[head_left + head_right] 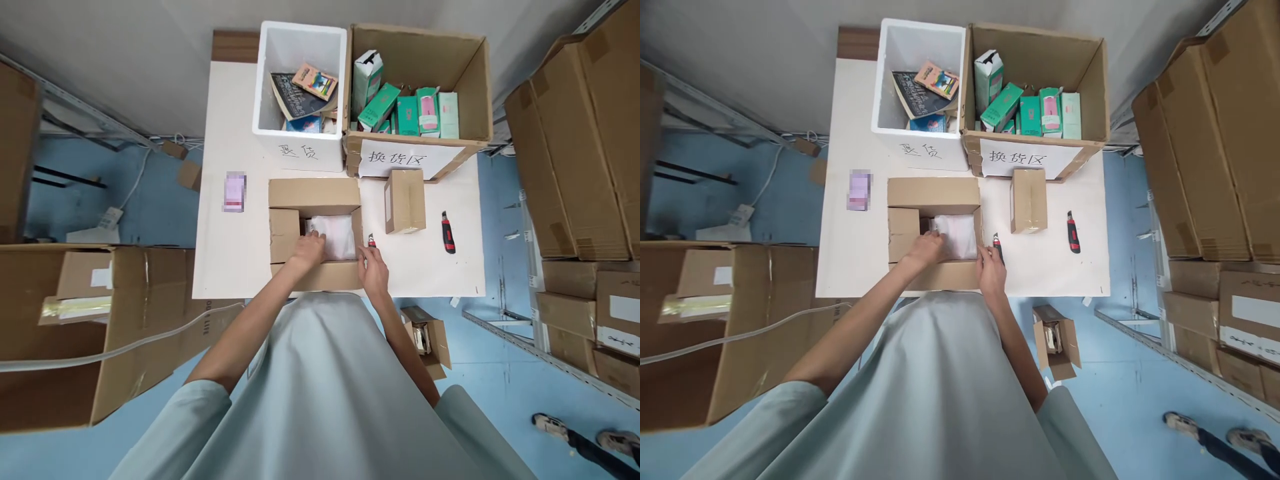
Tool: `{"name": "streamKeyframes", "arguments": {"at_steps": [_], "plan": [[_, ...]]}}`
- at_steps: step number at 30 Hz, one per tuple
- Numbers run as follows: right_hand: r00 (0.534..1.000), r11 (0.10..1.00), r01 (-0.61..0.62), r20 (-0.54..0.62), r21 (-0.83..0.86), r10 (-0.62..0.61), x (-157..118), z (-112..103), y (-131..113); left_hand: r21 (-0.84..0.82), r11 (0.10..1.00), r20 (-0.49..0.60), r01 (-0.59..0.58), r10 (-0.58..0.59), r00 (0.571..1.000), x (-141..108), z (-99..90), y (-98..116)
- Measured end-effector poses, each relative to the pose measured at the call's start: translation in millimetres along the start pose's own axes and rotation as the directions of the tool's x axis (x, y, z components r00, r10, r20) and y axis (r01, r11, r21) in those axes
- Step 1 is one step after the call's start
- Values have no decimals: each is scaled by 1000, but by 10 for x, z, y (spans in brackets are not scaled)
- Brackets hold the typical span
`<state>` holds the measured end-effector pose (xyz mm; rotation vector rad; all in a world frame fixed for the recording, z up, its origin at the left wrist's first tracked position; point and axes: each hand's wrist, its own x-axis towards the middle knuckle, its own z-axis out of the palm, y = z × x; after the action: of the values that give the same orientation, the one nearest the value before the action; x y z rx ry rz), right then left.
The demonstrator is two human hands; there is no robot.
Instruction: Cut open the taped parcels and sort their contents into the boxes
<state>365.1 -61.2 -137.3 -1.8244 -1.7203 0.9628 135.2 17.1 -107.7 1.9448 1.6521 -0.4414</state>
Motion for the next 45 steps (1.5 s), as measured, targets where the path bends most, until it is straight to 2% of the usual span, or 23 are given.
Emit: {"name": "streamKeyframes", "arguments": {"at_steps": [4, 7, 10, 13, 15, 18, 20, 21, 25, 29, 31, 33, 35, 36, 38, 39, 42, 45], "plan": [[998, 1000, -30, 50, 1, 30, 56, 45, -27, 32, 999, -50, -26, 27, 998, -260, -52, -193], [996, 998, -26, 86, -52, 31, 117, 49, -44, 45, 995, -167, -83, 90, 982, -481, -135, -231], [995, 998, 8, 99, -59, -2, 150, 38, -22, 27, 995, -360, -92, 96, 928, -779, -241, -336], [997, 999, 32, 72, -39, -29, 146, 42, 7, -63, 998, -496, 28, -56, 867, -1066, -271, -616], [998, 998, 25, 51, -62, -21, 130, 60, -4, -177, 969, -481, 171, -237, 844, -1167, -203, -845], [998, 984, 13, 63, -180, -2, 106, 109, -89, -401, 865, -294, 301, -433, 852, -1146, -3, -1083], [997, 960, 23, 81, -279, -1, 101, 157, -180, -504, 801, -185, 324, -467, 865, -1075, 129, -1136], [996, 946, 33, 88, -324, -4, 103, 183, -229, -530, 782, -167, 329, -477, 863, -1045, 179, -1146], [990, 900, 89, 136, -428, -33, 129, 261, -439, -557, 758, -209, 339, -523, 826, -1034, 250, -1278], [961, 881, 178, 271, -439, -59, 144, 281, -748, -552, 750, -231, 364, -557, 798, -1134, 249, -1641], [957, 838, 239, 266, -490, -118, 190, 317, -960, -542, 754, -248, 372, -566, 786, -1176, 269, -1809], [926, 746, 370, 281, -554, -250, 315, 412, -1186, -534, 774, -276, 340, -540, 795, -1202, 302, -1915], [833, 605, 551, 417, -575, -363, 527, 570, -1388, -518, 801, -303, 300, -500, 811, -1212, 335, -1957], [772, 530, 632, 518, -565, -368, 655, 664, -1469, -507, 812, -312, 289, -485, 817, -1213, 348, -1963], [699, 401, 705, 668, -585, -254, 913, 850, -1573, -487, 827, -317, 280, -467, 825, -1211, 367, -1960], [684, 350, 715, 709, -605, -170, 1024, 929, -1596, -480, 832, -317, 279, -461, 829, -1210, 373, -1958], [681, 295, 698, 732, -653, 9, 1216, 1068, -1583, -479, 836, -311, 269, -448, 838, -1198, 385, -1954], [682, 297, 683, 728, -668, 69, 1218, 1084, -1543, -505, 819, -297, 272, -461, 836, -1179, 391, -1946]]}}
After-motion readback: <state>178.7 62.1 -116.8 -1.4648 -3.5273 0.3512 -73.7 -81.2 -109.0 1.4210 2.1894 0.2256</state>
